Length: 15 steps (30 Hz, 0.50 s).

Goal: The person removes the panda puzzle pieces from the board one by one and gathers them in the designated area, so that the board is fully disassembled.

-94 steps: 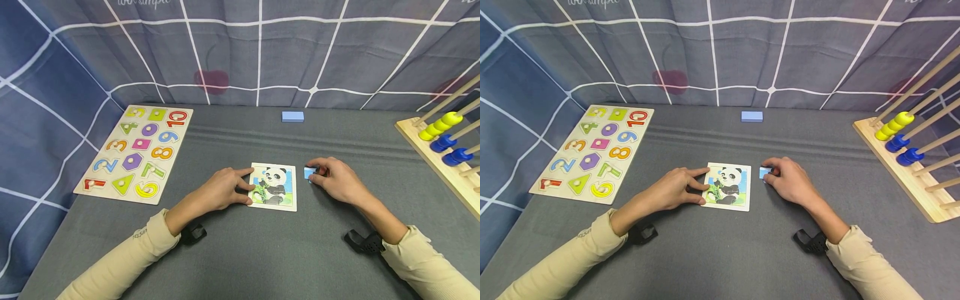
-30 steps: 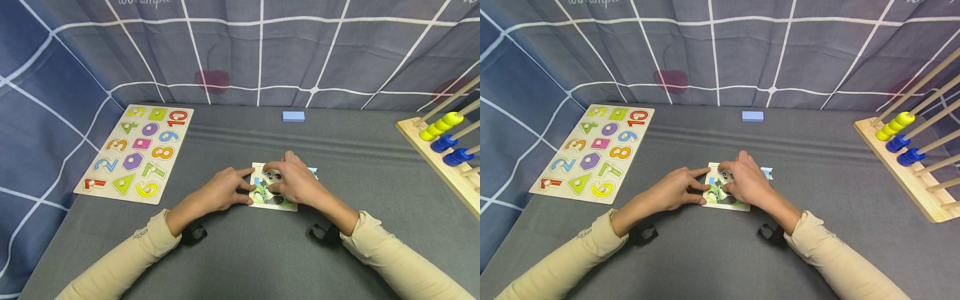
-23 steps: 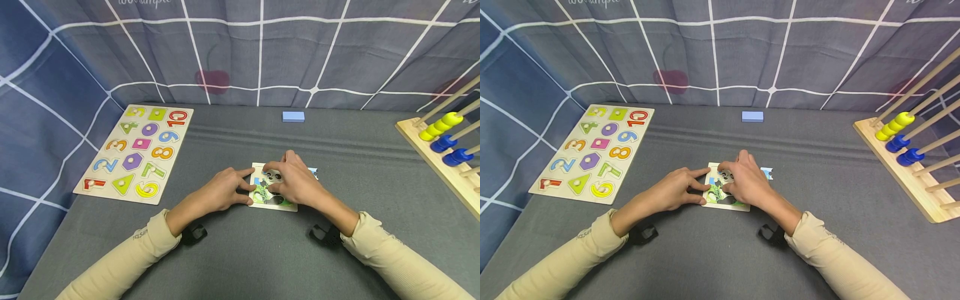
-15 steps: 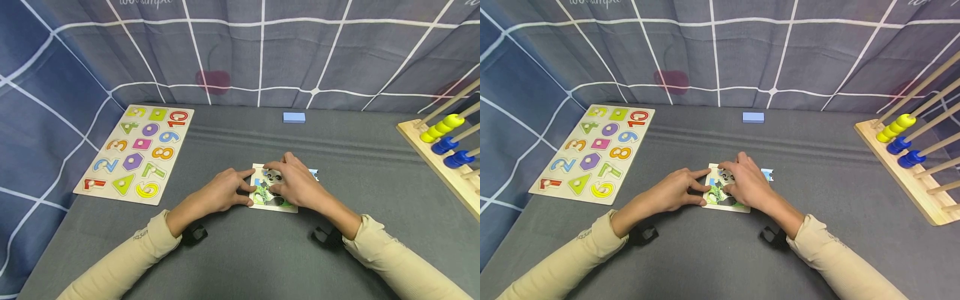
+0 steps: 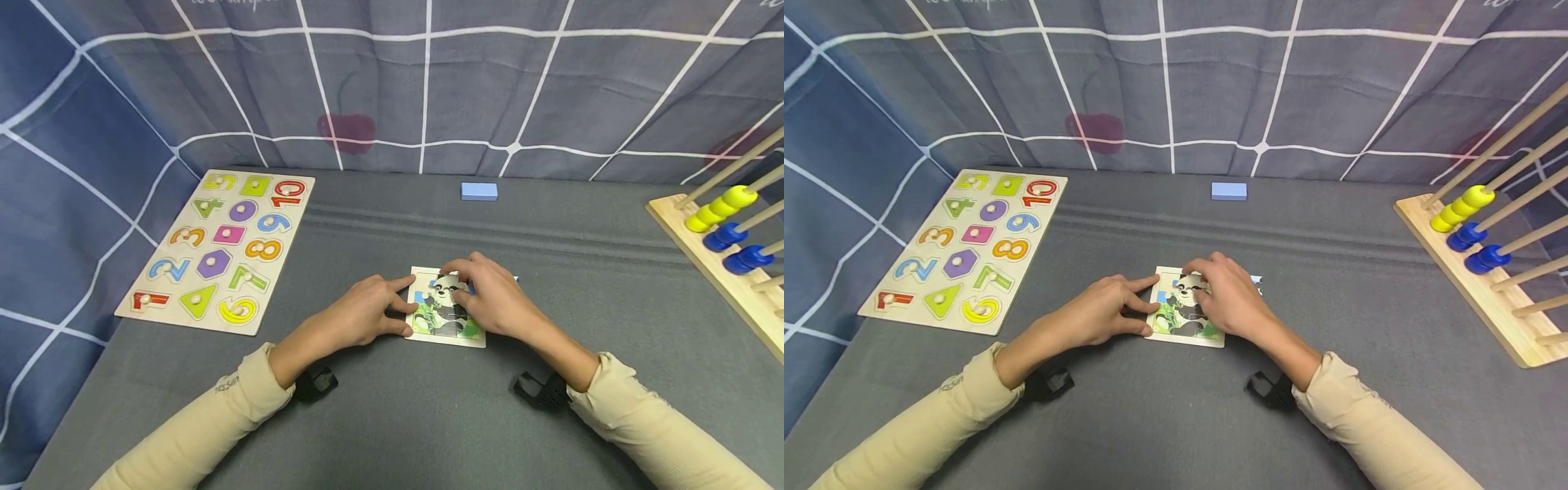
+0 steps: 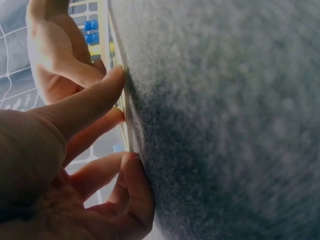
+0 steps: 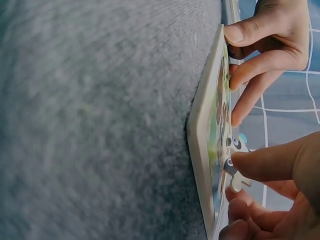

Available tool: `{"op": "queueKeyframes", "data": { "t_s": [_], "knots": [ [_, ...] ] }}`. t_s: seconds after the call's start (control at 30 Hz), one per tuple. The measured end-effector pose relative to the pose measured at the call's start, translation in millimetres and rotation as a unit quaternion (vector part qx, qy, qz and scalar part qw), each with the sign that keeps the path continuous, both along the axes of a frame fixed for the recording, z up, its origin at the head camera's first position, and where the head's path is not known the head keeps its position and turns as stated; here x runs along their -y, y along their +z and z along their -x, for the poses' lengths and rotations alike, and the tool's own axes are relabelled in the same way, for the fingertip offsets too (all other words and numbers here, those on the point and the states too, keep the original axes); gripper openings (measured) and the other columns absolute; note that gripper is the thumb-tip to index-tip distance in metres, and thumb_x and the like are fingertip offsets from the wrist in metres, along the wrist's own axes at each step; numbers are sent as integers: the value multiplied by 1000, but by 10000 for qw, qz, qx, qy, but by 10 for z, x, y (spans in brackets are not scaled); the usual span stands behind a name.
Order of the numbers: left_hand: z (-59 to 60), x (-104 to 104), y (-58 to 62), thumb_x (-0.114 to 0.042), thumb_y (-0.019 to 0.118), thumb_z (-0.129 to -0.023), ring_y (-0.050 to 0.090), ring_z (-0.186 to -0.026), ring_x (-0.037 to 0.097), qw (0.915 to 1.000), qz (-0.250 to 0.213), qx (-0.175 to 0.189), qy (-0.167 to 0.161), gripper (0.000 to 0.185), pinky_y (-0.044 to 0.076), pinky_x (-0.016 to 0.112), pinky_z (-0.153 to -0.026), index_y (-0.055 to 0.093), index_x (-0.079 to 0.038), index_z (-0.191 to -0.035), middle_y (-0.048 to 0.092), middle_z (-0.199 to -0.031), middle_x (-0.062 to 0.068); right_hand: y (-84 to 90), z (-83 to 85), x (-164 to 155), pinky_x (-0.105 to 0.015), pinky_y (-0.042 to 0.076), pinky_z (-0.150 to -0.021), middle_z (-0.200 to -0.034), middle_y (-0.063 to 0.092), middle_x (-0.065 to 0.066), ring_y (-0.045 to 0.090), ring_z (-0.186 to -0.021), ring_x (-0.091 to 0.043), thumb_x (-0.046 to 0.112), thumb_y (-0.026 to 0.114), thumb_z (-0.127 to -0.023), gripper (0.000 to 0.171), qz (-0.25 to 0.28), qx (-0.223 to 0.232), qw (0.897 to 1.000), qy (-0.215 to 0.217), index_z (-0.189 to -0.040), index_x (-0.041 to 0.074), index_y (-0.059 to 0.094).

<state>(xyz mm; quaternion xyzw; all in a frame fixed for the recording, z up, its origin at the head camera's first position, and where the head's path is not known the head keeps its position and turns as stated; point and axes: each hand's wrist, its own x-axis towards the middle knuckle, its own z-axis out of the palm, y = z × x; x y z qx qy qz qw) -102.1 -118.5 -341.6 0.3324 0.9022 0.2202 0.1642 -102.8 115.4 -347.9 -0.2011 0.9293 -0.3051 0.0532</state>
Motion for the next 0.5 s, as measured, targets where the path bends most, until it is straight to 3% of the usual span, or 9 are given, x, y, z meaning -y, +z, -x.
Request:
{"op": "queueKeyframes", "data": {
  "t_s": [0.5],
  "knots": [
    [-13,0,22,-27,80,-82,56,-116,35,10000,-28,19,-25,41,42,48,-98,73,-10,-117,44,-148,13,-21,50,-16,-39,38,-69,-83,58,-2,50,-72,-17,-4,62,-89,28,344,47,9994,-62,-112,11,72]
  ]
}}
